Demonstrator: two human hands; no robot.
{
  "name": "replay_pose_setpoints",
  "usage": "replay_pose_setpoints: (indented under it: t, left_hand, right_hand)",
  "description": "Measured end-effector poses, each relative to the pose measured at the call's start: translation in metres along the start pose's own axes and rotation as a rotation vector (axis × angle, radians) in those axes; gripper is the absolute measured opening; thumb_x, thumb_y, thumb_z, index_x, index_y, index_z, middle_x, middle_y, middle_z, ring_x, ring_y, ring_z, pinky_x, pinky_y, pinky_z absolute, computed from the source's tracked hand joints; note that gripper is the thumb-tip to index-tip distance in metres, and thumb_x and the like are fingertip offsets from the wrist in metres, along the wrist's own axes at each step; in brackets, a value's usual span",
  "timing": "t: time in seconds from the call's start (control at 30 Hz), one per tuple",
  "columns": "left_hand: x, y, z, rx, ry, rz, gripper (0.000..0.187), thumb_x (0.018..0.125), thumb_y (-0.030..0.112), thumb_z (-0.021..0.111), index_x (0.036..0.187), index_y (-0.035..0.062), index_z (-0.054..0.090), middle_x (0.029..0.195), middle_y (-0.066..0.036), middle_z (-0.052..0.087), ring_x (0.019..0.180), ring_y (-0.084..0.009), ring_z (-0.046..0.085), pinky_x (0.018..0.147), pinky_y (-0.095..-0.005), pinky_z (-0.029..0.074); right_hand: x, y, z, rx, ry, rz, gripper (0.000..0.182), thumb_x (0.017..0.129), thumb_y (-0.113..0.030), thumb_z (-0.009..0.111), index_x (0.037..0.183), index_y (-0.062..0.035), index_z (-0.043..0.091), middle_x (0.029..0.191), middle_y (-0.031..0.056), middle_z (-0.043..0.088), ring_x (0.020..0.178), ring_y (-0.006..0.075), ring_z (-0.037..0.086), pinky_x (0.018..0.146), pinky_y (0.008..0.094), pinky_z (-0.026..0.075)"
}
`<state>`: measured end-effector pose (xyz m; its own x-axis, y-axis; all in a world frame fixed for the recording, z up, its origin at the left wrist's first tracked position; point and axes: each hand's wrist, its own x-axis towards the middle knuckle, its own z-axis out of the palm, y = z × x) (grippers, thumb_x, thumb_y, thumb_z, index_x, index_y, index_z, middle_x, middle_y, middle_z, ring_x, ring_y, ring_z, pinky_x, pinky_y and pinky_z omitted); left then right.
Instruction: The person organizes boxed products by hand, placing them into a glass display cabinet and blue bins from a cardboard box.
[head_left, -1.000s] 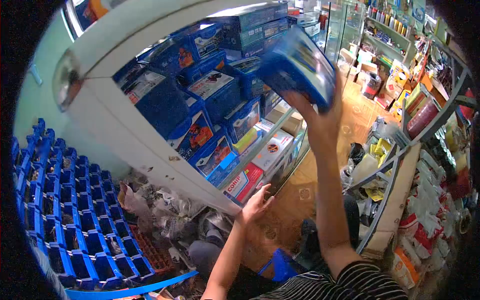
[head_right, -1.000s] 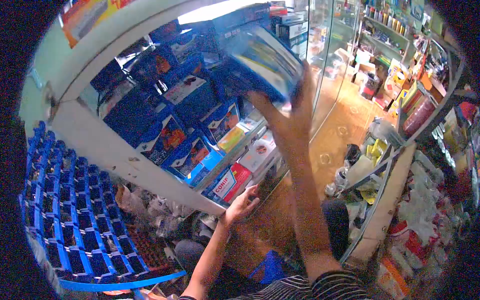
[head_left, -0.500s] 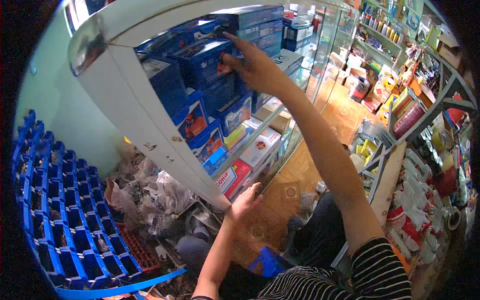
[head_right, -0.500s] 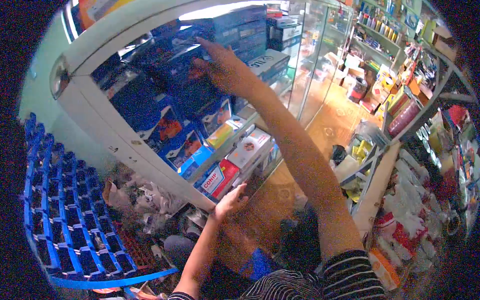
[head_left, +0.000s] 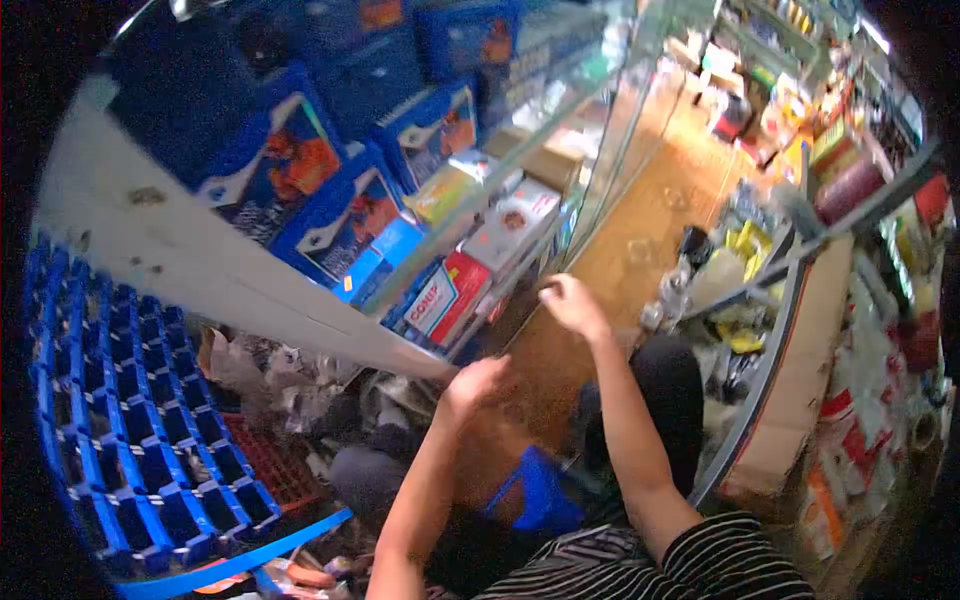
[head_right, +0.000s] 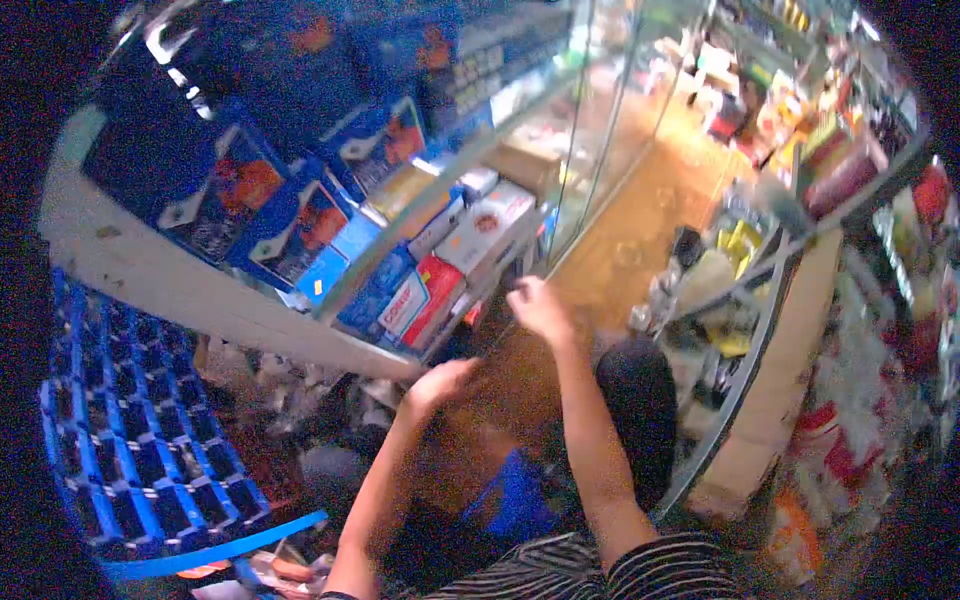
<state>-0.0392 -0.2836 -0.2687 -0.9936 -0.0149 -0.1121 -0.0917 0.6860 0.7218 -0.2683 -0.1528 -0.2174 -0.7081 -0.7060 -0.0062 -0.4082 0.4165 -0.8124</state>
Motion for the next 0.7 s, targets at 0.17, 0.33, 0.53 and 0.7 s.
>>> replay_pose_setpoints:
  t: [0.17, 0.33, 0.53, 0.7]
  left_hand:
    - [0.0, 0.028, -0.016, 0.153, -0.362, -0.136, 0.035, 0.084, 0.023, 0.061, 0.113, 0.0051, 0.063, 0.106, -0.02, 0.068, 0.094, -0.0359, 0.064, 0.082, -0.0412, 0.052]
    - [-0.055, 0.0, 0.043, 0.14, 0.249, 0.14, 0.019, 0.076, 0.019, 0.067, 0.089, 0.0062, 0.063, 0.087, -0.013, 0.065, 0.085, -0.0346, 0.063, 0.071, -0.044, 0.051]
    - [-0.038, 0.015, 0.069, -0.072, 0.31, 0.045, 0.024, 0.083, 0.025, 0.065, 0.095, 0.0044, 0.064, 0.09, -0.016, 0.068, 0.084, -0.035, 0.065, 0.071, -0.0454, 0.05]
    - [-0.151, 0.174, 0.037, -0.717, 0.854, -0.083, 0.032, 0.096, 0.028, 0.058, 0.118, 0.0048, 0.062, 0.1, -0.01, 0.069, 0.087, -0.0186, 0.067, 0.078, -0.0352, 0.052]
  right_hand:
    - [-0.091, -0.016, 0.118, 0.41, -0.089, 0.154, 0.039, 0.096, -0.036, 0.054, 0.107, -0.001, 0.068, 0.103, 0.0181, 0.071, 0.097, 0.0294, 0.067, 0.085, 0.0391, 0.05]
    - [-0.201, 0.0, 0.127, 0.477, -0.168, 0.286, 0.031, 0.1, -0.022, 0.053, 0.104, 0.0064, 0.066, 0.098, 0.009, 0.069, 0.091, 0.0154, 0.059, 0.085, 0.0328, 0.047]
    - [-0.223, 0.194, 0.207, 0.302, -0.335, 0.297, 0.025, 0.097, -0.025, 0.058, 0.104, -0.0024, 0.066, 0.087, 0.0078, 0.067, 0.077, 0.0171, 0.064, 0.062, 0.0302, 0.051]
    - [-0.215, 0.187, 0.214, 0.421, -0.405, 0.248, 0.029, 0.097, -0.025, 0.055, 0.118, -0.005, 0.058, 0.094, 0.0082, 0.066, 0.076, 0.0209, 0.066, 0.063, 0.0324, 0.054]
